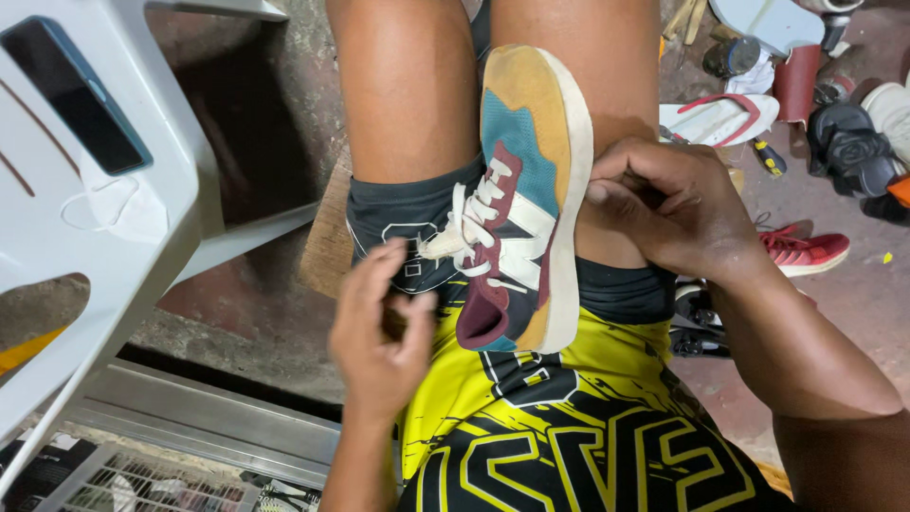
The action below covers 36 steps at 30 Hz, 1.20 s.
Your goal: The person is sitting on the floor and sewing the sole of a sneaker using a needle and white thread. They repeatedly push the needle through the shoe's sole and pull the thread tight to secure the sole to the upper.
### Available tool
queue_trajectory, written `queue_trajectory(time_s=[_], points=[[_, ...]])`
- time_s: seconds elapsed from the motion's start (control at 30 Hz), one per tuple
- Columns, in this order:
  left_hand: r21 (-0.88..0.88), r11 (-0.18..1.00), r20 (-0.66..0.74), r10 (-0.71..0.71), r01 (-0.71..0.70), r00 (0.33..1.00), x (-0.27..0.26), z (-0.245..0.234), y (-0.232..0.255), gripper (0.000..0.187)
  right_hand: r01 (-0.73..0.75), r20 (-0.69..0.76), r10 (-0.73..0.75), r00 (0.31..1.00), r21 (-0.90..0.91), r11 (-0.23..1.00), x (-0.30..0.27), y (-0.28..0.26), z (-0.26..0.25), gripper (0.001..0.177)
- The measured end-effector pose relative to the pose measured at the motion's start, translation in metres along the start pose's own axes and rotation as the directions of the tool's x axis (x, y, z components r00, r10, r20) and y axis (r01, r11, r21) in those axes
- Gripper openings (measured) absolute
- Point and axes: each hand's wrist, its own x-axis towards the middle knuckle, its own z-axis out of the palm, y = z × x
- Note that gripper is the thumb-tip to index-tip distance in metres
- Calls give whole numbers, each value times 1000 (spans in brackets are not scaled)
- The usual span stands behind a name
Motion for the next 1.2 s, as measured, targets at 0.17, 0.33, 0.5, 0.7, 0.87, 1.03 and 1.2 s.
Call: queue_trajectory(time_s=[0.17,0.33,0.5,0.7,0.87,1.03,1.2], points=[[-153,976,-12,-157,153,988,-8,24,-9,22,110,8,-109,994,-6,994,4,2,0,3],[-479,865,53,-139,147,989,-32,9,-25,14,90,44,-92,995,53,995,3,-2,0,6],[-952,-38,305,-213,304,928,-36,12,-33,24,125,106,-115,988,-95,988,8,-14,-5,12],[-683,340,510,-410,646,756,-26,38,-25,20,226,171,-204,964,-125,966,10,-26,-7,14],[-439,632,556,-367,638,746,-4,36,-13,23,296,211,-248,945,-238,925,17,-31,-7,18],[-565,601,450,-349,565,822,18,50,0,35,398,270,-326,906,-287,871,26,-37,-11,18],[-769,215,448,-490,602,748,20,63,1,36,404,320,-299,899,-342,848,33,-47,-16,16]])
